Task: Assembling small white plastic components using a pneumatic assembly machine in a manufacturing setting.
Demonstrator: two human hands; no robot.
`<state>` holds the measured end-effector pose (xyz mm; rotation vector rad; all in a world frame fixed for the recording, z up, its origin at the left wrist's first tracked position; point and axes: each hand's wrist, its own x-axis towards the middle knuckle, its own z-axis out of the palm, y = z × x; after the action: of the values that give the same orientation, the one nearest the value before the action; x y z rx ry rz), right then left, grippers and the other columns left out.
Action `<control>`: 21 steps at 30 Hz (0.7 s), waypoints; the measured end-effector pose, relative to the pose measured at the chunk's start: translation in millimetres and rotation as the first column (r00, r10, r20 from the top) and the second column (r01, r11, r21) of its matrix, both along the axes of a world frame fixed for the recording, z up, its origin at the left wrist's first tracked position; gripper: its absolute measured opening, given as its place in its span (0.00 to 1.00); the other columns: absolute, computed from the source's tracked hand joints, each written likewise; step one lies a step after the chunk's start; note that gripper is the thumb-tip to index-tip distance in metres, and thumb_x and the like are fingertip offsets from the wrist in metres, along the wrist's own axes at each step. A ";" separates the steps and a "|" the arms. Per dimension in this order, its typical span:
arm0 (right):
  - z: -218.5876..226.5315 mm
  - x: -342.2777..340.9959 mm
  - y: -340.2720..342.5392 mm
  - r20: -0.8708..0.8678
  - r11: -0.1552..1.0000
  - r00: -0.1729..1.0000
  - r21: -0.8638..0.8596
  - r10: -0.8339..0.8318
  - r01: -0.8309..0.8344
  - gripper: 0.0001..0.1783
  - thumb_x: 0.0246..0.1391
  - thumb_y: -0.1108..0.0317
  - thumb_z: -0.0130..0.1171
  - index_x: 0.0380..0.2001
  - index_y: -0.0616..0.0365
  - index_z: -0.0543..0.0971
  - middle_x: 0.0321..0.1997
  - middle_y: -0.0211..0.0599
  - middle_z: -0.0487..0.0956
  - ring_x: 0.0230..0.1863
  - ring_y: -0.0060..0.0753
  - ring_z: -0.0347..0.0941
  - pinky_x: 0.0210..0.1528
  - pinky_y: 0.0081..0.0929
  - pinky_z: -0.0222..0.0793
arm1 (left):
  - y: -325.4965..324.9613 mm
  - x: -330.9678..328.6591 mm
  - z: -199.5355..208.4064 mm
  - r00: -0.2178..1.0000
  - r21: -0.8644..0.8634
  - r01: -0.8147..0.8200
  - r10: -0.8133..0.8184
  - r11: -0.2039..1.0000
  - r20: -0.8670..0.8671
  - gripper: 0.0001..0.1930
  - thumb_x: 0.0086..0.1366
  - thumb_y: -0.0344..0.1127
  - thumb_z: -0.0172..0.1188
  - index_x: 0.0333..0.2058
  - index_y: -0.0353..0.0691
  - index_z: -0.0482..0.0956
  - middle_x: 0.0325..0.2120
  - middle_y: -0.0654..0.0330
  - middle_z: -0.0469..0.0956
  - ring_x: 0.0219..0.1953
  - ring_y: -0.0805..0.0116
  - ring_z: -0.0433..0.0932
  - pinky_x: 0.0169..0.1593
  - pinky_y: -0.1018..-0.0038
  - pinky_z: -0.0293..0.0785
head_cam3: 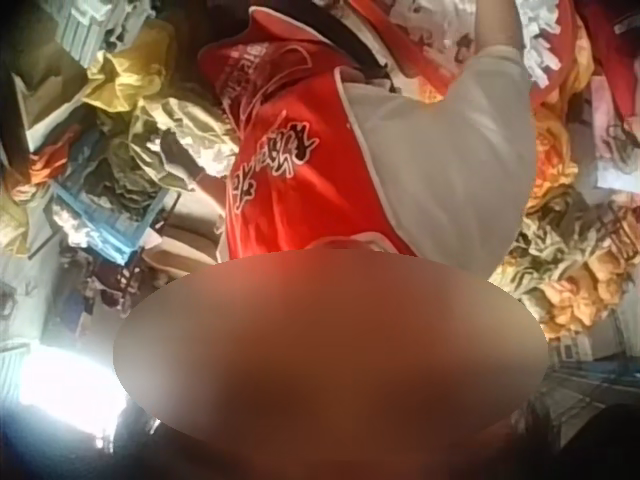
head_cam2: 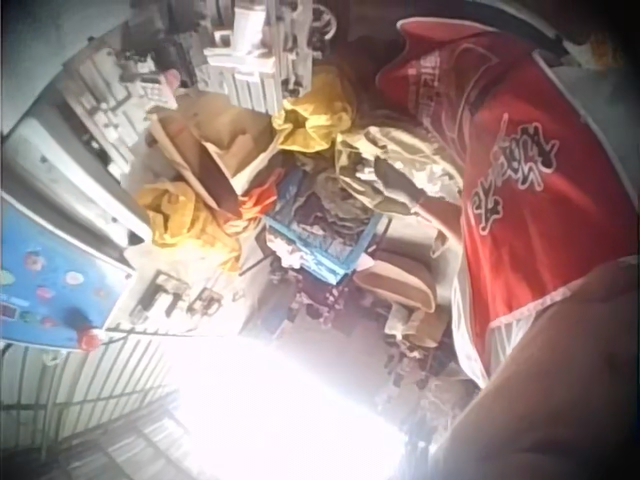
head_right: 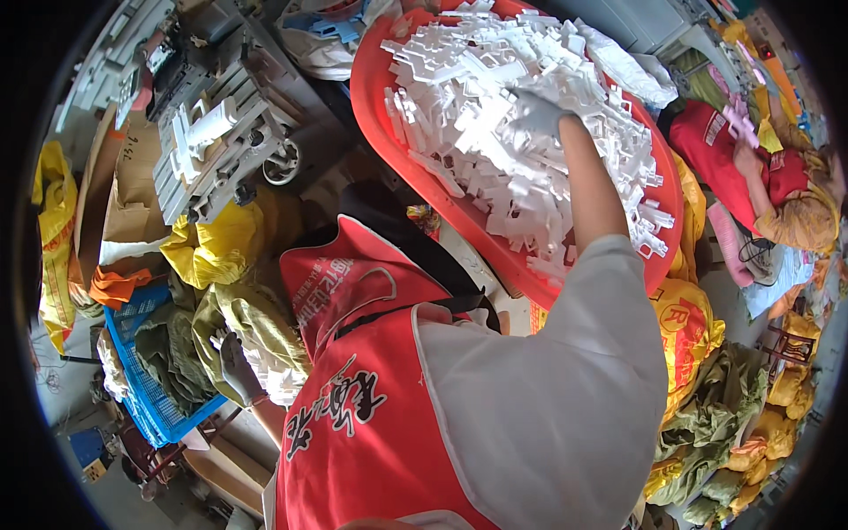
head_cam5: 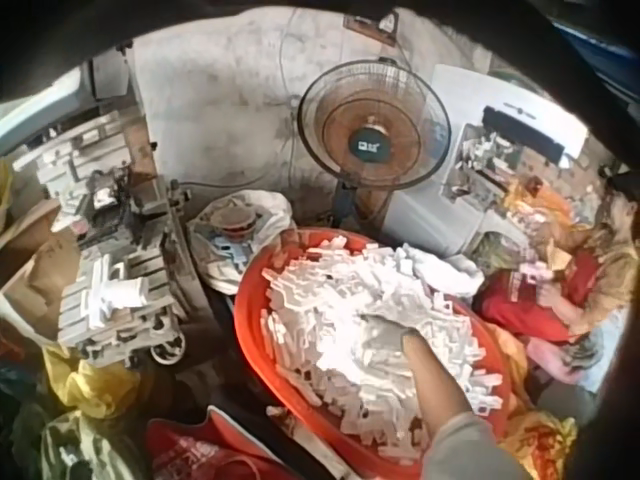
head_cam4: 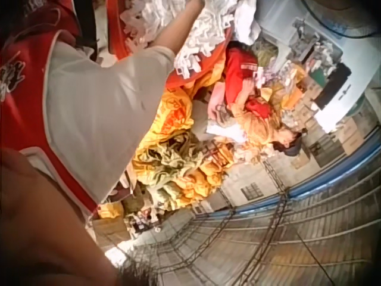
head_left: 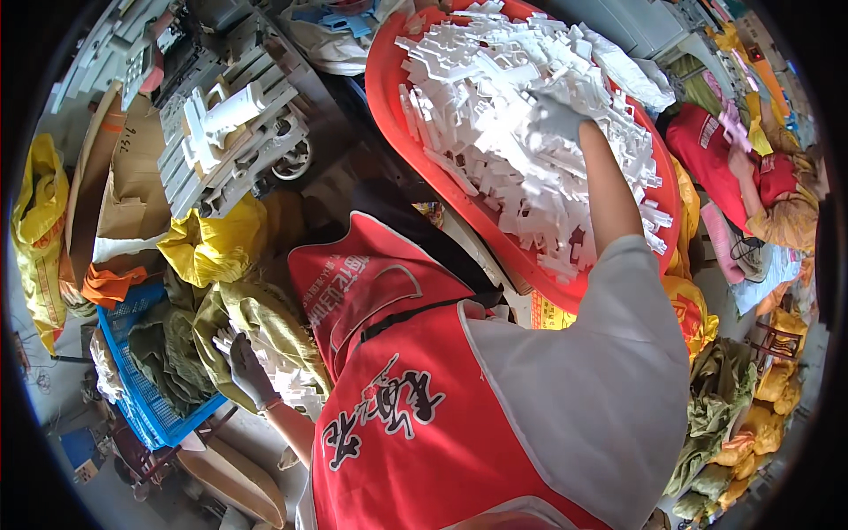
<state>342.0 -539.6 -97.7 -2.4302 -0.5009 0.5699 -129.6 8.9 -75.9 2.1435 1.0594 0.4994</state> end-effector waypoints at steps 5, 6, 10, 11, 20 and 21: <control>-19.1 -4.5 -0.7 0.681 0.812 0.659 -0.163 -0.319 0.561 0.22 0.50 0.61 0.54 0.50 0.49 0.69 0.50 0.47 0.71 0.46 0.53 0.70 0.47 0.43 0.68 | -9.0 1.2 2.9 1.000 0.036 0.007 -0.006 0.999 -0.012 0.15 0.65 0.36 0.51 0.45 0.32 0.76 0.39 0.59 0.79 0.42 0.71 0.75 0.49 0.76 0.69; -28.5 -18.3 11.4 0.699 0.825 0.637 -0.119 -0.325 0.552 0.19 0.51 0.61 0.52 0.48 0.49 0.70 0.46 0.46 0.72 0.44 0.51 0.71 0.45 0.43 0.68 | -9.9 -3.0 0.3 1.000 0.011 -0.002 0.002 1.000 0.001 0.14 0.65 0.35 0.51 0.45 0.32 0.76 0.39 0.59 0.79 0.41 0.71 0.75 0.48 0.75 0.69; -76.3 -83.4 76.4 0.626 0.927 0.768 -0.194 -0.134 0.320 0.28 0.46 0.56 0.60 0.53 0.44 0.68 0.49 0.42 0.71 0.46 0.47 0.70 0.44 0.42 0.69 | -8.7 -3.2 3.1 1.000 0.021 0.013 -0.013 1.000 -0.013 0.13 0.65 0.34 0.50 0.44 0.32 0.76 0.38 0.60 0.79 0.40 0.71 0.75 0.47 0.75 0.70; -87.6 -92.0 89.8 0.568 0.899 0.813 -0.280 -0.127 0.336 0.34 0.43 0.52 0.62 0.55 0.44 0.66 0.49 0.40 0.70 0.47 0.46 0.69 0.44 0.44 0.67 | -7.9 -0.4 3.3 1.000 0.024 0.014 -0.013 1.000 -0.017 0.13 0.65 0.34 0.50 0.44 0.32 0.76 0.38 0.60 0.79 0.40 0.71 0.75 0.46 0.75 0.70; -138.4 -54.2 146.1 0.440 0.636 0.695 -0.302 -0.568 0.710 0.48 0.40 0.29 0.51 0.62 0.41 0.60 0.53 0.46 0.70 0.53 0.47 0.67 0.56 0.48 0.56 | -30.2 64.8 41.2 0.969 0.341 0.234 -0.187 0.910 -0.164 0.11 0.63 0.35 0.53 0.41 0.39 0.80 0.38 0.56 0.80 0.40 0.63 0.75 0.52 0.71 0.64; -132.7 -55.5 147.0 0.442 0.611 0.675 -0.302 -0.590 0.732 0.48 0.38 0.29 0.54 0.62 0.38 0.61 0.51 0.45 0.71 0.52 0.46 0.67 0.55 0.47 0.58 | -30.1 70.4 41.7 0.968 0.375 0.248 -0.217 0.893 -0.124 0.11 0.62 0.37 0.54 0.39 0.43 0.81 0.37 0.56 0.80 0.36 0.58 0.74 0.51 0.67 0.62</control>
<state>286.5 -392.5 -230.4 -2.8976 0.5341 -0.0416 -59.2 -21.1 -34.2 2.6194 0.7732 0.5488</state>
